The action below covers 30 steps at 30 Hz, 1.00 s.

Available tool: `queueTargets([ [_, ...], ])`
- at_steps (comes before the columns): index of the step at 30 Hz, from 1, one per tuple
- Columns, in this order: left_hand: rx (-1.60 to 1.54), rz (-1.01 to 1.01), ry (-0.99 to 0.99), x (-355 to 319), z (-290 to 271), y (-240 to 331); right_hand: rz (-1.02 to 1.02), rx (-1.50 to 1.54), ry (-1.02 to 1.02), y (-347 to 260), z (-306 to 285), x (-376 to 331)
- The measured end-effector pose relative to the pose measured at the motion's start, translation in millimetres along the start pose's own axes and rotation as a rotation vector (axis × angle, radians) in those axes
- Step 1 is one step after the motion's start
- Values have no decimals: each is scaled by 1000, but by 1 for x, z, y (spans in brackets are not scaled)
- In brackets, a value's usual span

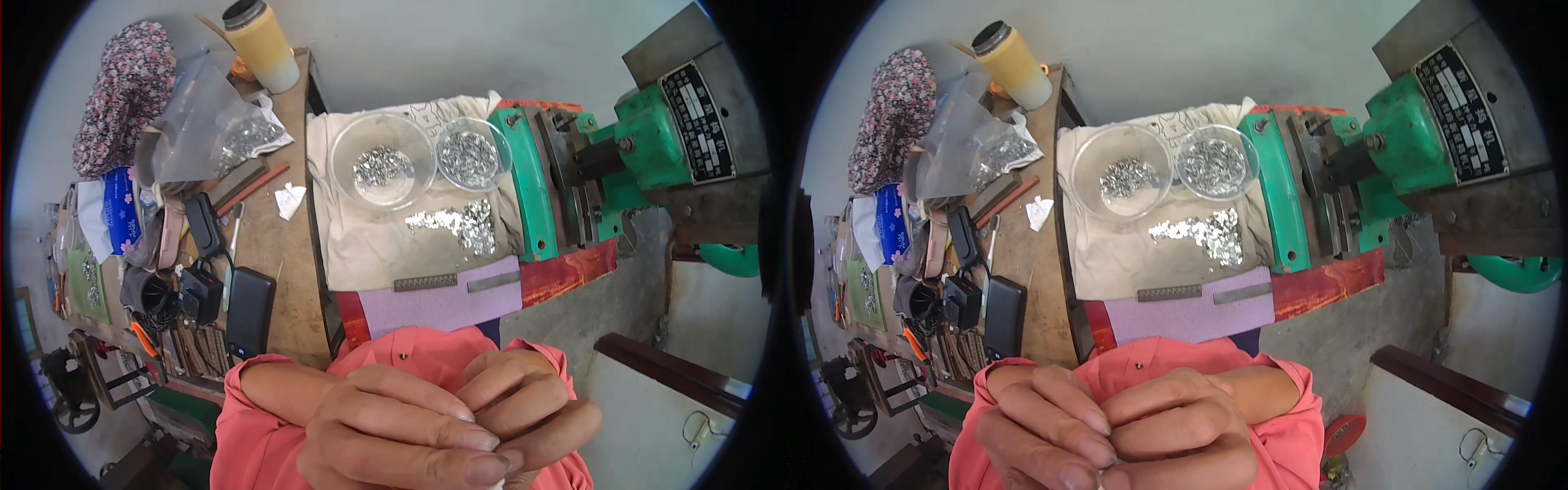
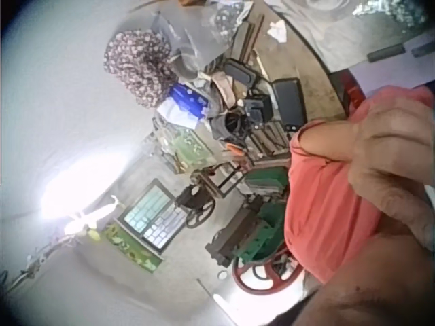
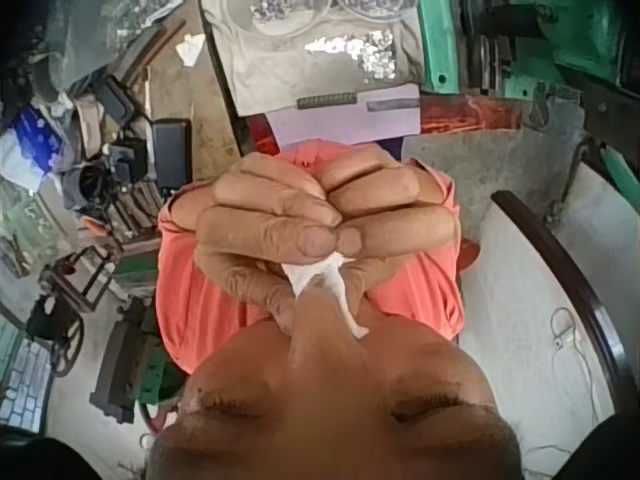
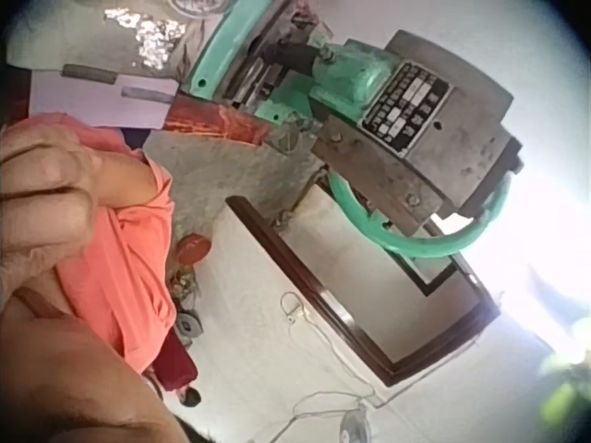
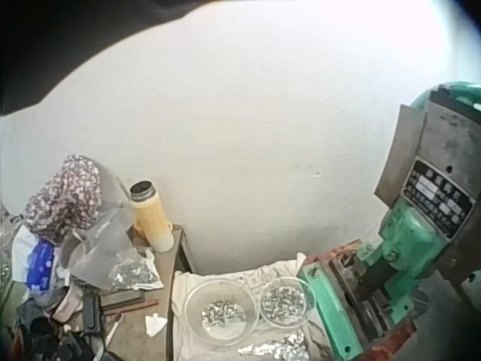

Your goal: The person wipes a metal strip with a tissue, then picks up small metal pieces from a bowl and places them into a purple grid tray. They use a green press machine to process the metal strip and then continue arranging the small metal pieces into the grid.

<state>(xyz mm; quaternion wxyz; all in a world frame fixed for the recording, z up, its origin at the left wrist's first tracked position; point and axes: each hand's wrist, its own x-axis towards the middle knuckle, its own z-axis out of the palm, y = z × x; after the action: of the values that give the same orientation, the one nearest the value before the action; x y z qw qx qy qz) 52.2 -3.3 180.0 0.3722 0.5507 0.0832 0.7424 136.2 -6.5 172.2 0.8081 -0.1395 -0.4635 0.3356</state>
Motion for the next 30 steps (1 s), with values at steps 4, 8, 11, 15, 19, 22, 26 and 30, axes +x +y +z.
queueTargets([
  [4, 22, 33, -208, 11, -29, -9, 116, -131, 75, -6, 19, -2],
  [8, 289, -357, -330, 6, -65, 0, -64, -398, -609, 21, -48, 19],
  [11, 809, -134, -347, 4, -92, -8, 142, -833, -624, 14, -65, 2],
  [15, 984, -643, 158, 2, -130, -2, 338, -985, -508, 16, -100, -24],
  [19, 1263, -890, 57, 3, -207, 3, 489, -1059, -396, 16, -116, -33],
  [22, 1548, -918, -148, 3, -237, -3, 526, -1091, -412, 13, -122, -31],
  [26, 1695, -536, -167, 0, -251, -5, 437, -1139, -442, 14, -124, -23],
  [30, 1637, -352, -10, 15, -222, 1, 414, -1197, -373, 9, -139, -20],
])
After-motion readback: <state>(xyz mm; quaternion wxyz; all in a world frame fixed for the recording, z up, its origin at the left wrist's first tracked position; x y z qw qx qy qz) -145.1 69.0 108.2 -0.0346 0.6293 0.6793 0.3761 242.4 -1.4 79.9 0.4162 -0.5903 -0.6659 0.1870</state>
